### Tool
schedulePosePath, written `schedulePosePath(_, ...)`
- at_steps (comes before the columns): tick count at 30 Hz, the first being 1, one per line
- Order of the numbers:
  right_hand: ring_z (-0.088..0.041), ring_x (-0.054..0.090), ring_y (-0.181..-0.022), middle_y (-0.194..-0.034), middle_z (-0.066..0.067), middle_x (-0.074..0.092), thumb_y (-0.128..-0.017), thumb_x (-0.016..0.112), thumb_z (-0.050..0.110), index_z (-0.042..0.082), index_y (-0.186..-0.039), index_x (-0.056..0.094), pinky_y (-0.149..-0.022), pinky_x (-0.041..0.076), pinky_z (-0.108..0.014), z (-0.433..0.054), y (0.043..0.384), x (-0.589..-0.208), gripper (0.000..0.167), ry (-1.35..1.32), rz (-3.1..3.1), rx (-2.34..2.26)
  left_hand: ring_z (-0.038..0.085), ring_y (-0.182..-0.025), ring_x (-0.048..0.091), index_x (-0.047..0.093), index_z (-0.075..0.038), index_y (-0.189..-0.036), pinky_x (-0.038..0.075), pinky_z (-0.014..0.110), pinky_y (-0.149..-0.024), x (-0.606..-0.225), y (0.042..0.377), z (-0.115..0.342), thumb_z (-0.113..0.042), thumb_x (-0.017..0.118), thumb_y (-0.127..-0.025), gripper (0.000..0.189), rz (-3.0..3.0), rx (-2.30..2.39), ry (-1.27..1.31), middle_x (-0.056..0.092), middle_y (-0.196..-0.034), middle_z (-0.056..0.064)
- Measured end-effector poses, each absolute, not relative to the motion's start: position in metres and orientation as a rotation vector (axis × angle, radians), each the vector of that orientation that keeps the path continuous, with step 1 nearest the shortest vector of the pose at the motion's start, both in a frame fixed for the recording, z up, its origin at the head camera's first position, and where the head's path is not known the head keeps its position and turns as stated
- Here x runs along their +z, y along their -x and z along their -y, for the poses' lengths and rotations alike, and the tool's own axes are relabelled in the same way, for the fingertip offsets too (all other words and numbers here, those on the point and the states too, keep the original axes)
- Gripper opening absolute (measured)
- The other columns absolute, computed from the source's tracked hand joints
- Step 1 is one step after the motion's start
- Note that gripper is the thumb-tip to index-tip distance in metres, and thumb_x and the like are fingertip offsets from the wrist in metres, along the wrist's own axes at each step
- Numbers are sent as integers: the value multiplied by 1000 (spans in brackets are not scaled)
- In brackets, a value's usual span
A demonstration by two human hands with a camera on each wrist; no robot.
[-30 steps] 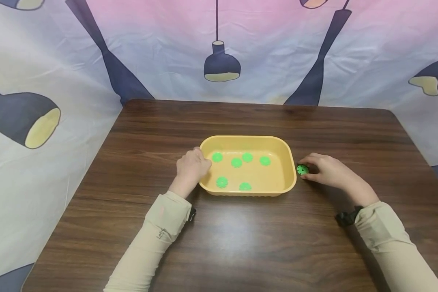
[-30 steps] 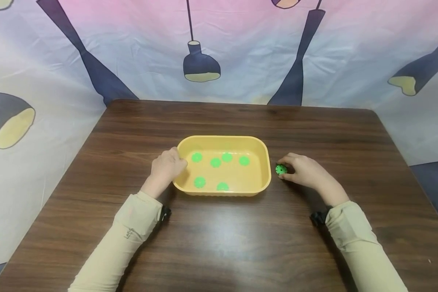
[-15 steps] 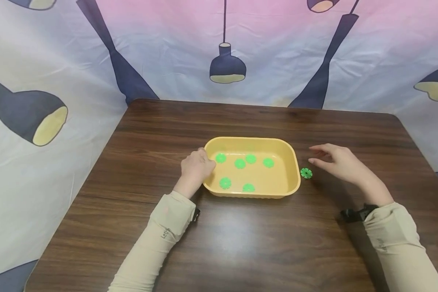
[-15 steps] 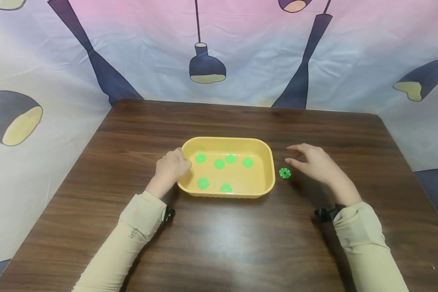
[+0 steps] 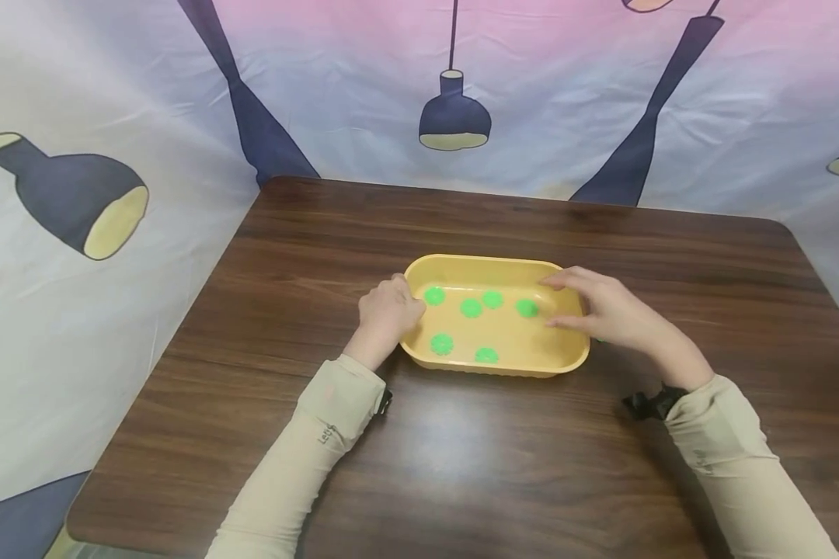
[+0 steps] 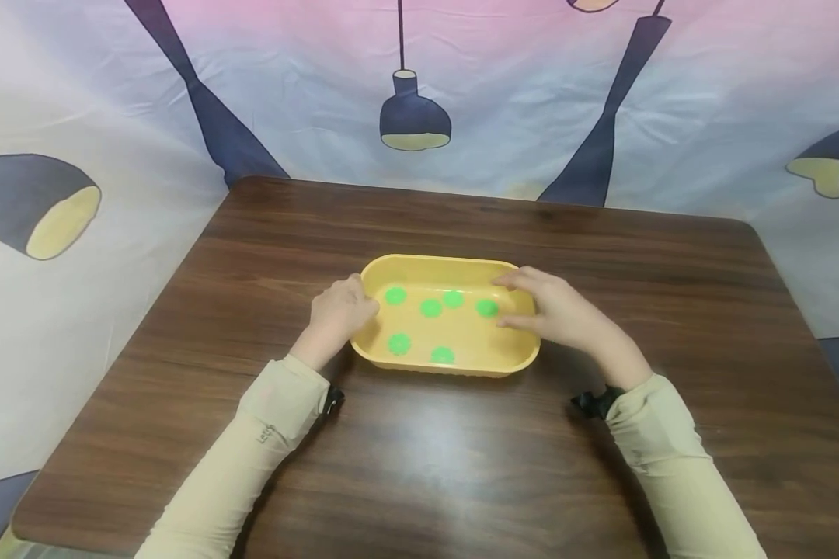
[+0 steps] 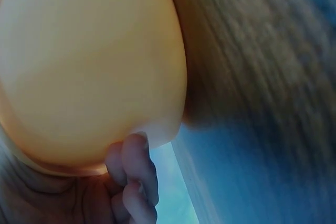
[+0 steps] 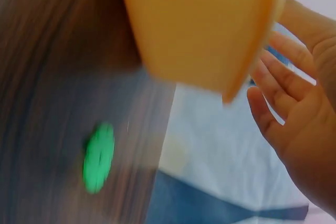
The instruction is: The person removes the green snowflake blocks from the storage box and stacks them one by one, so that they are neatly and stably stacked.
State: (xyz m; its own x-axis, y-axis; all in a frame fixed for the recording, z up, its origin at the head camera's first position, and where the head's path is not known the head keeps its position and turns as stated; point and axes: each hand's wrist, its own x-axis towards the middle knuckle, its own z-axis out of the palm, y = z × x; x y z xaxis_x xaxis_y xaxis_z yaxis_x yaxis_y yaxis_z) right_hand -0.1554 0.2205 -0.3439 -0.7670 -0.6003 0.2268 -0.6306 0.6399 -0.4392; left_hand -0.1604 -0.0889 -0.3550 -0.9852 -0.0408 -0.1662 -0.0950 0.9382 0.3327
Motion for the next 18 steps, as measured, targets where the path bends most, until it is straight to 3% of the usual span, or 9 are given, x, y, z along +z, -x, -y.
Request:
schedulePosePath(4, -25, 52, -113, -123, -9, 57, -72, 79, 24, 5, -124, 56, -92, 43, -43, -197, 156, -348, 60, -1228, 2851, 840, 30, -79, 61, 51, -6, -89, 48, 44, -70, -356, 160, 89, -21, 49, -77, 19, -2932, 498, 120, 58, -81, 11)
schedulePosePath(9, -22, 55, -105, -121, -8, 58, -70, 81, 28, 6, -128, 54, -88, 44, -40, -172, 157, -353, 68, -1376, 2892, 821, 30, -79, 62, 52, -5, -93, 47, 44, -69, -354, 160, 88, -21, 49, -77, 22, -2940, 493, 119, 59, -80, 11)
schedulePosePath(18, -17, 52, -114, -121, 2, 57, -78, 75, 20, 14, -123, 58, -95, 42, -36, -151, 154, -368, 49, -1542, 2965, 645, 31, -77, 62, 51, -3, -109, 46, 42, -64, -356, 162, 85, -20, 50, -75, 38, -2966, 443, 148, 60, -79, 11)
